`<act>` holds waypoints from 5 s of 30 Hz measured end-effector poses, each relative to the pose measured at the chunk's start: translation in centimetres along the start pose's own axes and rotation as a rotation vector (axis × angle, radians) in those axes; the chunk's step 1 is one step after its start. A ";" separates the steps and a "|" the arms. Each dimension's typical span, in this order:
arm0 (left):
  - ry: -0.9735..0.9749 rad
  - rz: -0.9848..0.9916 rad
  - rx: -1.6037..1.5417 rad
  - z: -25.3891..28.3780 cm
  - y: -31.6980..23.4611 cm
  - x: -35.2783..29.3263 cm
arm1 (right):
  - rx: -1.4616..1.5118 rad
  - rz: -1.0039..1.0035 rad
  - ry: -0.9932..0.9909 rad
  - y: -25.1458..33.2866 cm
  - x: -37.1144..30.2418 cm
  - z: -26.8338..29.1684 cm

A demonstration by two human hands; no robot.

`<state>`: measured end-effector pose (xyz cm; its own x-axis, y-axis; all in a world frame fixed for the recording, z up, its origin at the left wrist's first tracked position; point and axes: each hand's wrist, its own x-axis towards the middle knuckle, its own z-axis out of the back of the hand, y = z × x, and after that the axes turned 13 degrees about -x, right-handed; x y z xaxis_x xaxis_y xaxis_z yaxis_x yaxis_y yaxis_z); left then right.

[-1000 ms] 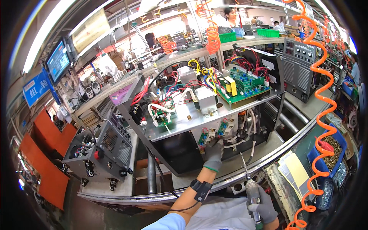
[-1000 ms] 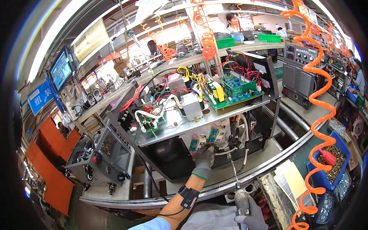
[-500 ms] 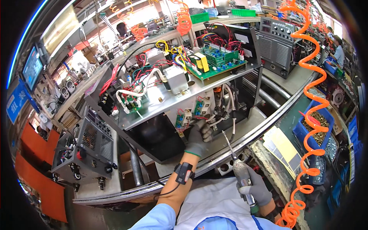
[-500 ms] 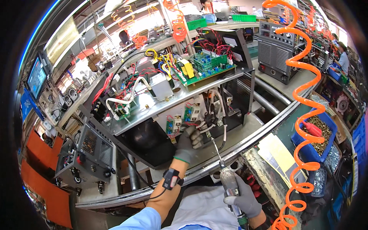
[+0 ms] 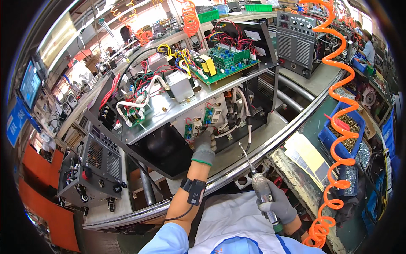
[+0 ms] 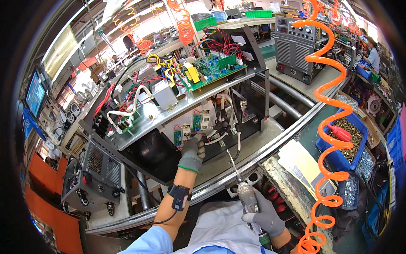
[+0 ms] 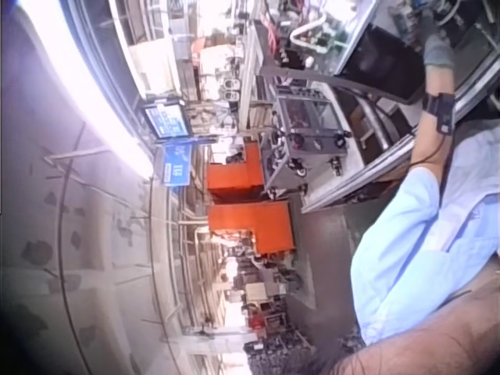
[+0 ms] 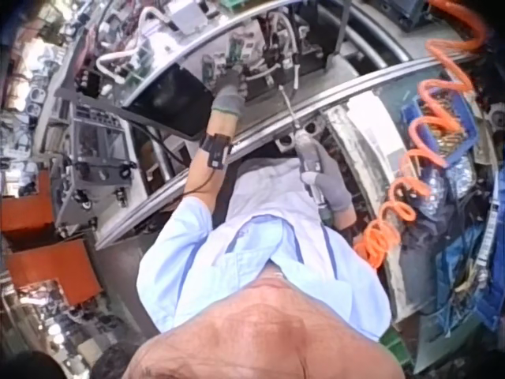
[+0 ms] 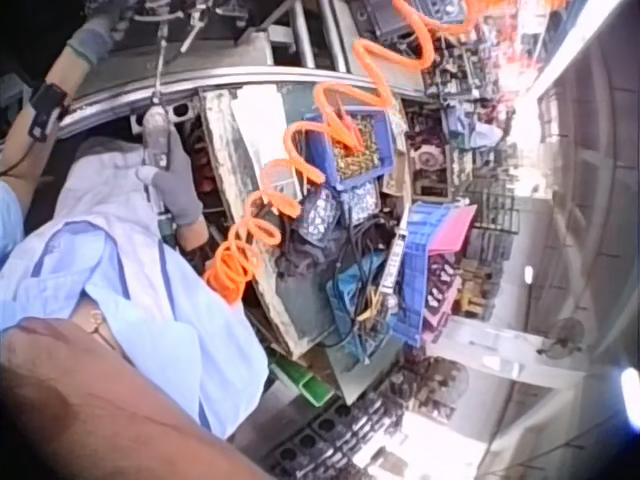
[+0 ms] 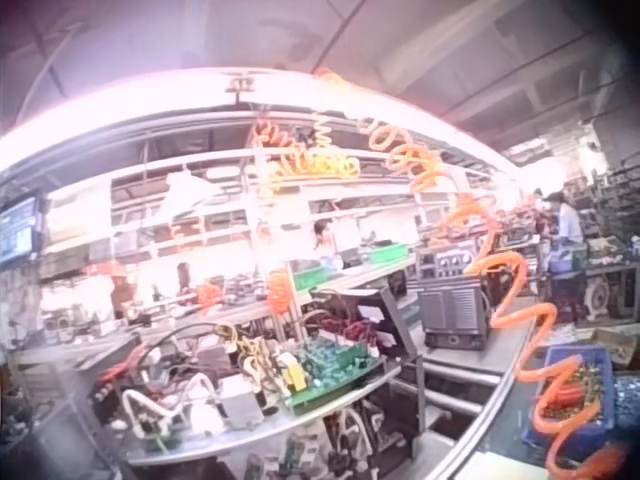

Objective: Assembling, wiring, and screwing components into an industrial power inverter on a production line.

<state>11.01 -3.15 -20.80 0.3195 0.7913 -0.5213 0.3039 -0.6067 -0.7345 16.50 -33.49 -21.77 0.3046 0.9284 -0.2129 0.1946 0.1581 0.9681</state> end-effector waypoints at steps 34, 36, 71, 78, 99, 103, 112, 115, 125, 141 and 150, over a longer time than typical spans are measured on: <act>0.022 -0.203 0.196 0.3 -1.0 0.1 | 0.023 0.003 -0.041 0.1 -0.4 -0.7; 0.048 -0.243 0.476 0.5 -1.3 0.4 | 0.021 -0.002 -0.039 0.3 -0.5 -0.6; 0.191 -0.892 0.618 4.9 1.4 -0.8 | 0.003 -0.033 0.006 1.0 -0.4 -1.1; 0.490 0.000 -0.061 4.5 1.3 0.0 | -0.032 -0.022 -0.057 1.5 -0.4 -1.7; 0.392 -0.274 0.175 4.2 -1.2 -2.1 | 0.009 -0.051 0.036 1.2 -0.2 -1.5; 0.585 -0.018 -0.119 4.8 -0.8 -1.2 | 0.004 -0.033 0.057 1.1 -0.1 -1.6; 0.397 -0.016 0.022 2.8 0.4 -0.6 | -0.114 0.033 0.071 1.5 0.9 -2.3; 0.389 -0.010 0.030 2.4 0.3 -0.6 | -0.106 0.000 0.088 2.0 1.3 -2.5; 0.326 -0.058 -0.005 1.7 1.0 -0.9 | -0.161 0.058 -0.006 1.6 3.5 -3.1; 0.398 -0.205 -0.161 3.2 2.0 -1.5 | -0.258 0.180 0.000 3.0 4.7 -4.6; 0.867 -0.190 0.087 7.9 14.6 -0.2 | -0.238 0.127 0.066 3.5 4.9 -4.7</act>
<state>8.35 -11.55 -34.87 0.8482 0.5204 0.0987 0.3628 -0.4350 -0.8241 14.26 -26.81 -18.75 0.2500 0.9644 -0.0865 -0.0684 0.1067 0.9919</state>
